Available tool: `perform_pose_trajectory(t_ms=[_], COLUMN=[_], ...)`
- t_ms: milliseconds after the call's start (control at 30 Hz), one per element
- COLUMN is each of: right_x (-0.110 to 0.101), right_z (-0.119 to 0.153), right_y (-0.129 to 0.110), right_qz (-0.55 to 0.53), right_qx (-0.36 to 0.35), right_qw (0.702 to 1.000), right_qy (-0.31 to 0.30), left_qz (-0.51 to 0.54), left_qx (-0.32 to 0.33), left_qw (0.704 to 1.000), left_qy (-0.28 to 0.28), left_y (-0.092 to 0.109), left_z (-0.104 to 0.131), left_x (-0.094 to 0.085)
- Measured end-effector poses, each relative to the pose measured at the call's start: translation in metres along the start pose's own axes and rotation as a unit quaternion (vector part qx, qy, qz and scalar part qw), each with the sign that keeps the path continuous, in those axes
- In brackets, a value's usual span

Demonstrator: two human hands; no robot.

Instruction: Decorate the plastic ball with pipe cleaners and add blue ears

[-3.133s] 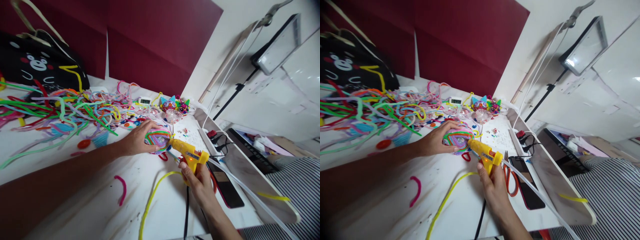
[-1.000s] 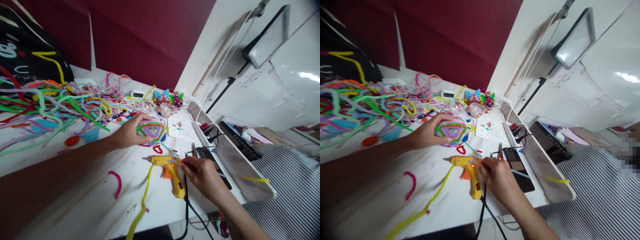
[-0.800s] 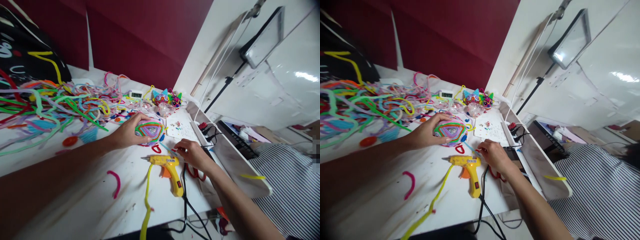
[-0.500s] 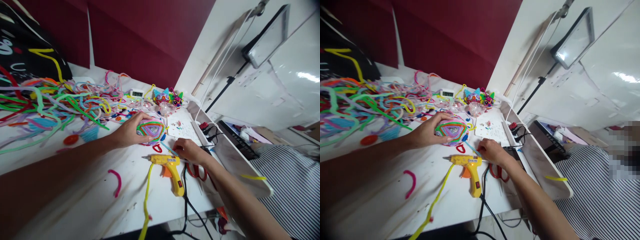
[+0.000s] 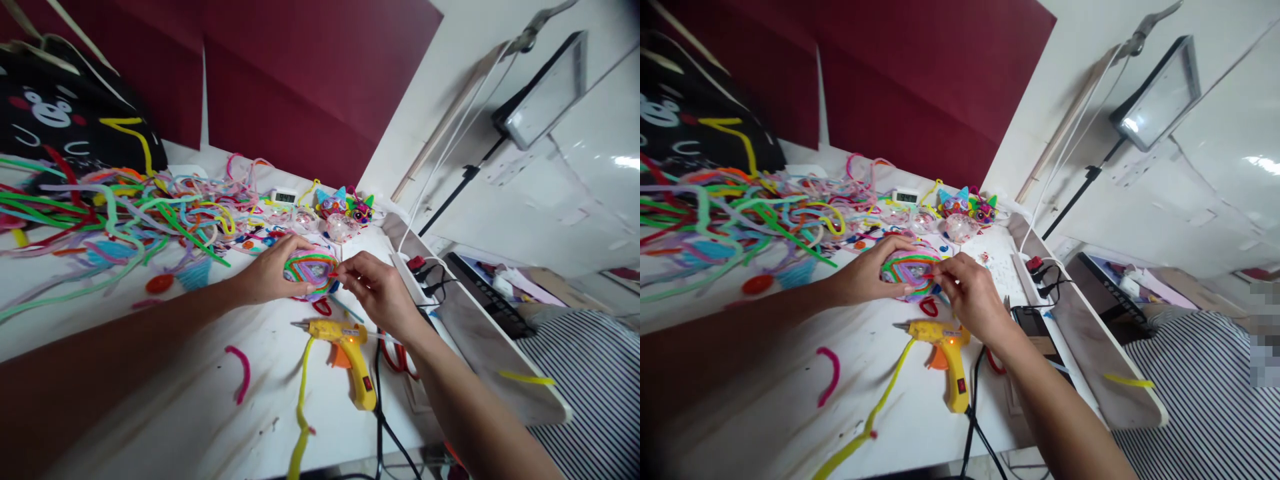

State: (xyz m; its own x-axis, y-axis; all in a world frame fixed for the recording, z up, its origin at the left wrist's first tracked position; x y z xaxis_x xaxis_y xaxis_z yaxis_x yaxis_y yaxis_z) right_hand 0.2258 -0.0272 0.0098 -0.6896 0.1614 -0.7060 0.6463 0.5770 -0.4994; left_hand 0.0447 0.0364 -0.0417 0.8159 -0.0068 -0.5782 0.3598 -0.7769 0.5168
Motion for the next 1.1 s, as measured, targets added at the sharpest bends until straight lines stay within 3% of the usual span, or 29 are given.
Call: perform_pose_trajectory(t_ms=[233, 867, 1100], right_x=[0.016, 0.021, 0.020], right_z=[-0.021, -0.023, -0.023], right_y=[-0.002, -0.012, -0.012], right_qz=[0.033, 0.089, 0.087], right_qx=[-0.049, -0.045, -0.042], right_qw=[0.998, 0.995, 0.995], right_qy=[0.015, -0.004, 0.005], left_qz=[0.029, 0.038, 0.051], left_qx=[0.002, -0.006, -0.030], left_qw=[1.000, 0.999, 0.998], left_qy=[-0.009, -0.020, -0.001], left_y=[0.005, 0.005, 0.007], left_z=[0.000, 0.001, 0.000], left_x=[-0.001, -0.002, -0.001])
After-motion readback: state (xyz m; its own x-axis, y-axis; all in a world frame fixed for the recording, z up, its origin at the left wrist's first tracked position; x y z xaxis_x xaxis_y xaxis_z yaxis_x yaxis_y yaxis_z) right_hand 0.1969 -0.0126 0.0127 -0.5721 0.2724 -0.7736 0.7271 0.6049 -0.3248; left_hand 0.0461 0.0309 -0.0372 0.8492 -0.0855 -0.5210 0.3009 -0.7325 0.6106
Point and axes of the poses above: each hand's wrist, its own z-axis away from the middle knuckle, its own x-axis out of the palm, y = z × x, the point moved 4 cm from there along -z, towards the middle knuckle, and after that the axes turned 3 degrees about y, right-handed, at the moved point
